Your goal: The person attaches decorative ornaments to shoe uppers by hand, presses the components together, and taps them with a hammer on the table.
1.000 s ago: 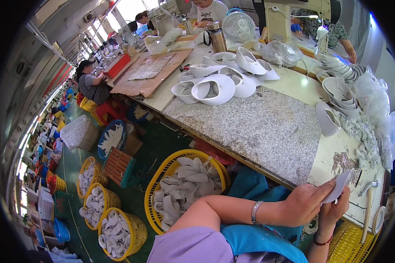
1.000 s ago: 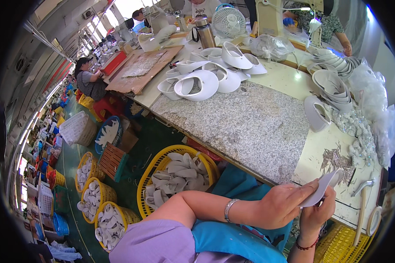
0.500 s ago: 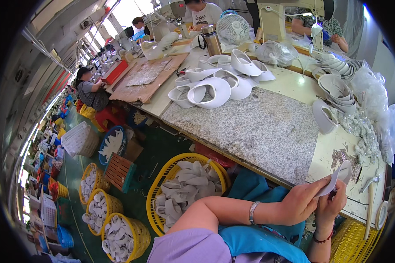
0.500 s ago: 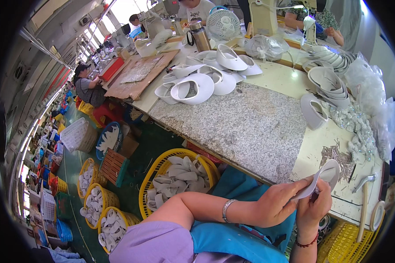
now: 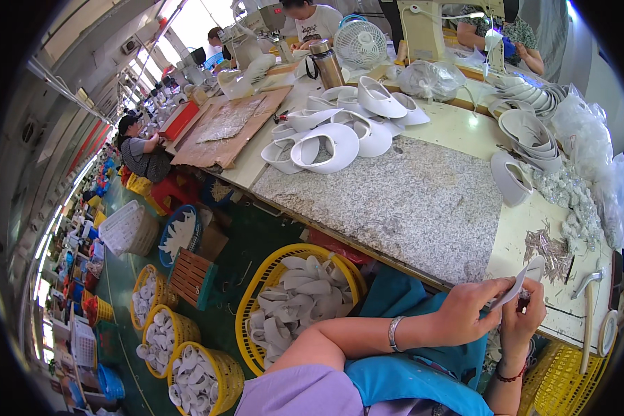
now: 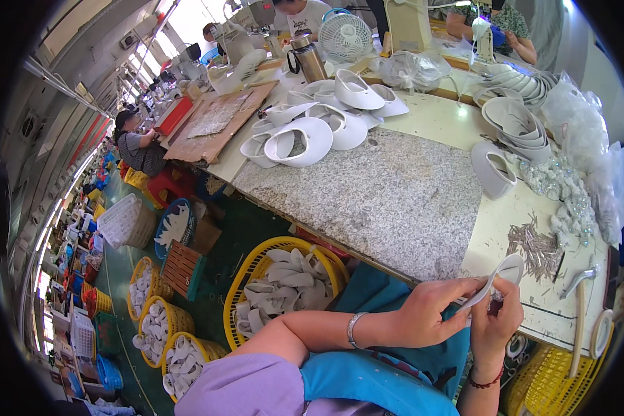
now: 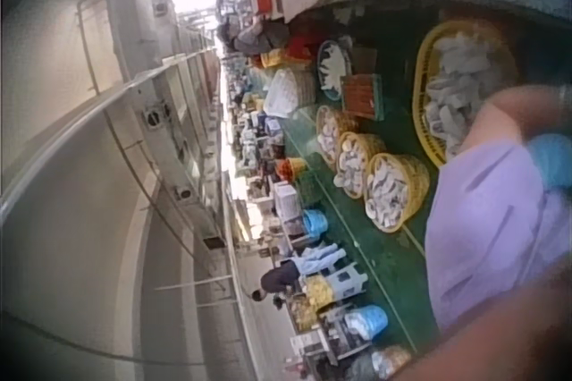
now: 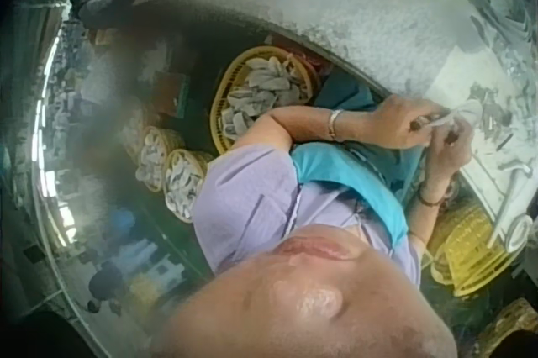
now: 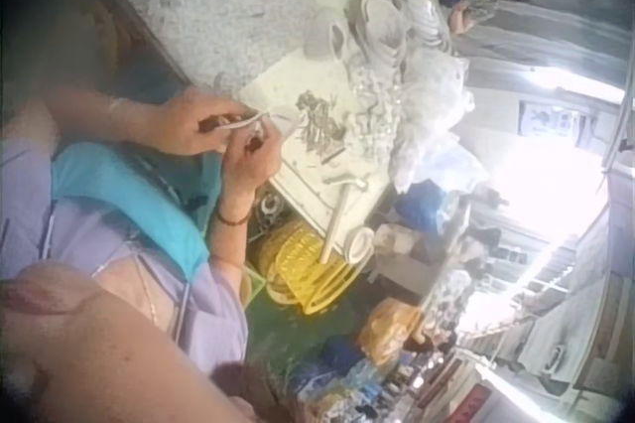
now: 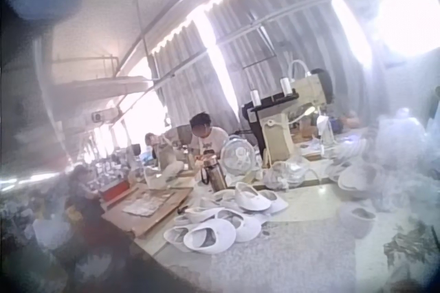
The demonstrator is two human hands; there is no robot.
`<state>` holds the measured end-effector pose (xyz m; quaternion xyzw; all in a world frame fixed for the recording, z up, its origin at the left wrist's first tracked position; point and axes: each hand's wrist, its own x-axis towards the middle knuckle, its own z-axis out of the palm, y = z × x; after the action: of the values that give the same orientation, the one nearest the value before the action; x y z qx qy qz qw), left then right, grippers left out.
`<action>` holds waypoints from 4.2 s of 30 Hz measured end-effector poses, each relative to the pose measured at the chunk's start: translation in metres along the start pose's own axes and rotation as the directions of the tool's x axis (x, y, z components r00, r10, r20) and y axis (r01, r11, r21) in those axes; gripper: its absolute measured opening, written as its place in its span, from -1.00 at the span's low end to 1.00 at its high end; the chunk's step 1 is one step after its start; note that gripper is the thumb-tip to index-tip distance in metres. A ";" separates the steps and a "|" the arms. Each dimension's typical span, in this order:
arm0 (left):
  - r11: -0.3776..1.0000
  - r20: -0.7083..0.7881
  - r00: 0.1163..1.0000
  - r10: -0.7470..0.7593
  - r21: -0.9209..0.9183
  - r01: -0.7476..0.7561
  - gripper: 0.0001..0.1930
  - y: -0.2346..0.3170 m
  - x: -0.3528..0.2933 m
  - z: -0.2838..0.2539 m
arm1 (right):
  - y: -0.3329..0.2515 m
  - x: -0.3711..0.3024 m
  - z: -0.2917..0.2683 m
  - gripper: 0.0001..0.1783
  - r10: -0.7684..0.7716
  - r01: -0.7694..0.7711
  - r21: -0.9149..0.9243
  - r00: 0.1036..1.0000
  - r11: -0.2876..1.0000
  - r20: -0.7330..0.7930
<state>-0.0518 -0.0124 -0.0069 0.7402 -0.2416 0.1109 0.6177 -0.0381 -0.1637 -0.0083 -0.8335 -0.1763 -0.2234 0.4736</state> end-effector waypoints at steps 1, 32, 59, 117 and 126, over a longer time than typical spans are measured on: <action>1.000 0.016 1.000 -0.005 -0.013 0.005 -0.56 0.002 0.001 0.000 | 0.001 -0.002 -0.002 -0.82 -0.039 0.037 -0.075 0.999 0.996 -0.025; 0.489 0.096 0.820 -0.565 -0.761 0.426 -0.74 -0.003 0.007 -0.014 | -0.009 0.011 0.007 -0.76 -0.086 0.084 -0.025 0.994 0.996 -0.063; 0.983 -0.122 0.981 -0.148 -0.126 0.133 -0.70 -0.012 -0.005 -0.009 | -0.008 0.012 0.013 -0.71 -0.224 0.208 -0.172 0.971 0.963 -0.079; 0.997 -0.147 0.987 -0.068 0.013 0.071 -0.73 -0.005 0.013 -0.001 | 0.012 0.006 0.002 -0.62 -0.418 0.415 -0.049 0.899 0.909 -0.131; 0.942 -0.097 0.957 -0.274 -0.230 0.246 -0.81 -0.001 0.011 0.003 | 0.011 -0.001 0.004 -0.62 -0.448 0.423 -0.164 0.878 0.891 -0.170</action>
<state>-0.0419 -0.0180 -0.0035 0.6856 -0.1122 0.0484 0.7176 -0.0326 -0.1656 -0.0185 -0.7725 -0.2962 -0.4185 0.3746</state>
